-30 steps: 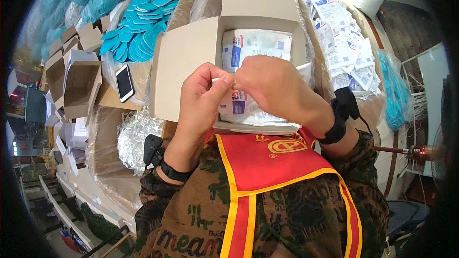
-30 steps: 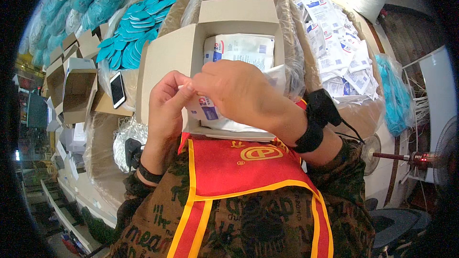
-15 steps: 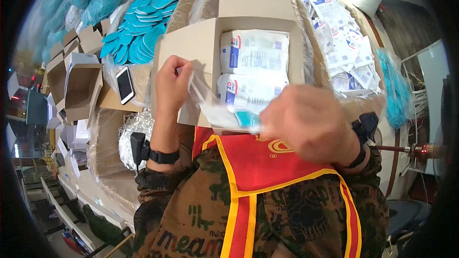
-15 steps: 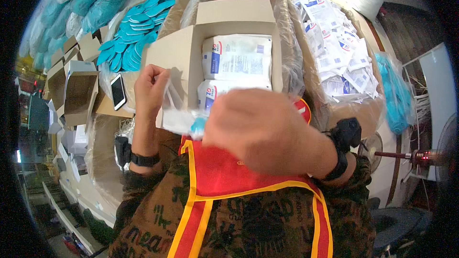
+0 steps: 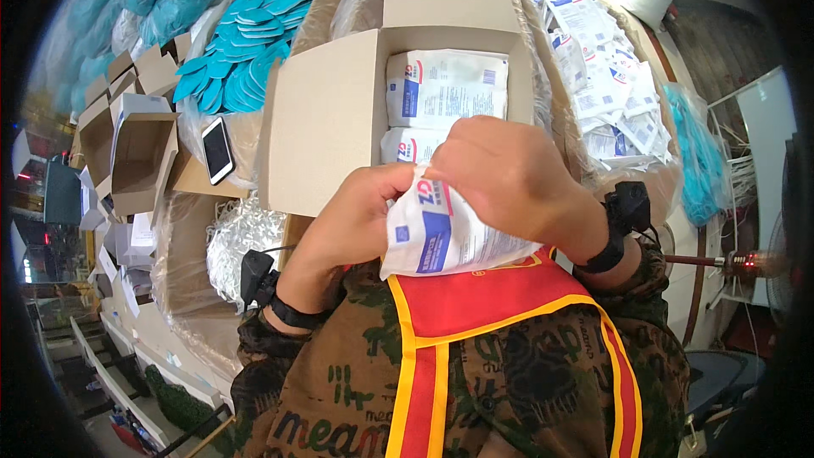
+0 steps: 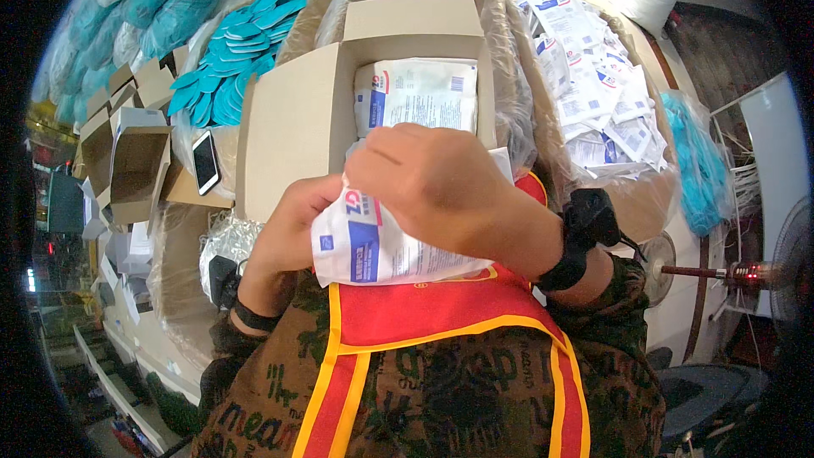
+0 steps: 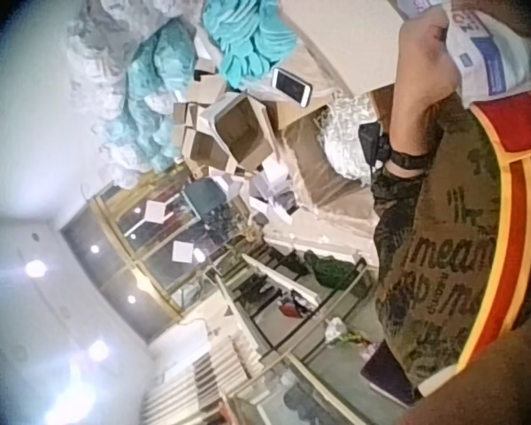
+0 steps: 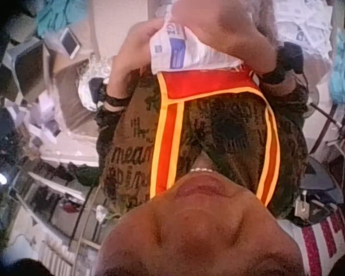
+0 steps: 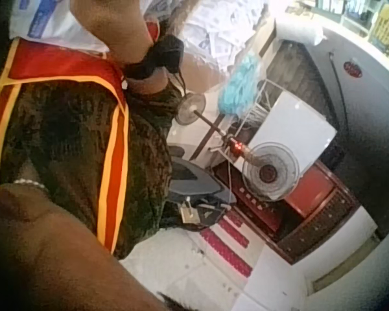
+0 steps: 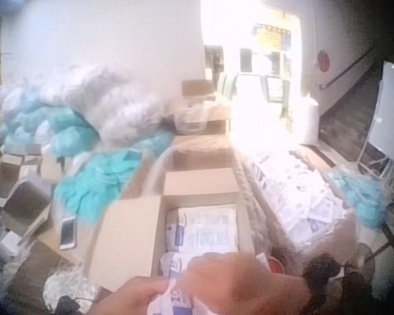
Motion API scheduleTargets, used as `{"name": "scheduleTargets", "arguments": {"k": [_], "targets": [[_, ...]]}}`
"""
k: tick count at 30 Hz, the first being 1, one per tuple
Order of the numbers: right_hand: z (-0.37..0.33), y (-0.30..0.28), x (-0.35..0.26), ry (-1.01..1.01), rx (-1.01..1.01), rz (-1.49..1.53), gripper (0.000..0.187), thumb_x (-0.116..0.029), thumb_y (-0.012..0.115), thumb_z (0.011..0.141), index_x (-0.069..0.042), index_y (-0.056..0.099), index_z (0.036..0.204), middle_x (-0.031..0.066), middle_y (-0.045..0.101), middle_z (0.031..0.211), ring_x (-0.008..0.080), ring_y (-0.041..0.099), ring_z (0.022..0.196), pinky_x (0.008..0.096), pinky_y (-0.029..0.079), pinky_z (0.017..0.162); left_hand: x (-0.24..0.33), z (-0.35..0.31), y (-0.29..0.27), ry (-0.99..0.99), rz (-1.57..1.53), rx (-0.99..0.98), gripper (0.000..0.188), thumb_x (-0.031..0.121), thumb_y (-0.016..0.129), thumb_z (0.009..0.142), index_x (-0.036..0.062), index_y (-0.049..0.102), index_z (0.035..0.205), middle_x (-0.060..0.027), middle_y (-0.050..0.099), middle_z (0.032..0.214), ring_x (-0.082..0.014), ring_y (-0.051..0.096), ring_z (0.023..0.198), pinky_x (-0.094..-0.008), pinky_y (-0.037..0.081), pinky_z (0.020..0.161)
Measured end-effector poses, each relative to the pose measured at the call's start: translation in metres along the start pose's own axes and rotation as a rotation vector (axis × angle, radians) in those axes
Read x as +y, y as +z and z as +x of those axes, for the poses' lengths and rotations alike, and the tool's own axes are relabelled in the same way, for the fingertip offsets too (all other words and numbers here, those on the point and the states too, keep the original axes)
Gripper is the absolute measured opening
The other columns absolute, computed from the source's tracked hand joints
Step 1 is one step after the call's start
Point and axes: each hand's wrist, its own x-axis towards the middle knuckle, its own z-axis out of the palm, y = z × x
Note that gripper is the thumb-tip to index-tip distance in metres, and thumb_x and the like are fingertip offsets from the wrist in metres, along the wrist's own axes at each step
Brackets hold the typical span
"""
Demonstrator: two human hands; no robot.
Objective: Sorting and checking face masks and preparing them for packing into boxes.
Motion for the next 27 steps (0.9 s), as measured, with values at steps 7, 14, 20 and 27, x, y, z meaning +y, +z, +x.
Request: {"name": "scheduleTargets", "arguments": {"k": [7, 14, 20, 27], "targets": [[-0.008, -0.018, 0.024, 0.178, 0.180, 0.200, 0.012, -0.015, 0.063, 0.084, -0.003, 0.060, 0.082, 0.0119, 0.058, 0.074, 0.0236, 0.059, 0.066, 0.0326, 0.048, 0.061, 0.003, -0.014, -0.033, 0.132, -0.197, 0.465, 0.022, 0.000, 0.061, 0.081, -0.0005, 0.065, 0.103, -0.0077, 0.062, 0.105, -0.0147, 0.059, 0.092, -0.0290, 0.046, 0.084], [0.010, -0.023, 0.050, 0.382, -0.319, -0.001, 0.023, -0.024, 0.061, 0.088, -0.002, 0.061, 0.083, 0.0119, 0.062, 0.078, 0.0270, 0.062, 0.073, 0.0365, 0.049, 0.065, -0.003, -0.086, -0.118, 0.390, -0.340, 0.841, 0.028, -0.001, 0.056, 0.083, -0.0029, 0.054, 0.111, -0.0144, 0.061, 0.105, -0.0207, 0.059, 0.098, -0.0357, 0.046, 0.090], [0.004, 0.068, 0.078, 0.288, -0.689, -0.196, 0.031, -0.031, 0.057, 0.090, -0.001, 0.064, 0.093, 0.0176, 0.062, 0.091, 0.0350, 0.063, 0.085, 0.0428, 0.050, 0.075, 0.002, -0.082, -0.109, 0.353, -0.374, 0.798, 0.033, 0.000, 0.055, 0.082, -0.0017, 0.048, 0.114, -0.0127, 0.054, 0.104, -0.0197, 0.055, 0.092, -0.0319, 0.046, 0.086], [-0.001, 0.080, 0.087, 0.373, -0.654, -0.067, 0.025, -0.023, 0.066, 0.083, -0.002, 0.061, 0.096, 0.0163, 0.061, 0.098, 0.0351, 0.061, 0.089, 0.0425, 0.048, 0.078, -0.007, -0.062, -0.096, 0.151, -0.369, 0.807, 0.013, 0.011, 0.059, 0.085, 0.0023, 0.054, 0.094, -0.0056, 0.056, 0.077, -0.0096, 0.047, 0.065, -0.0211, 0.036, 0.059]]}}
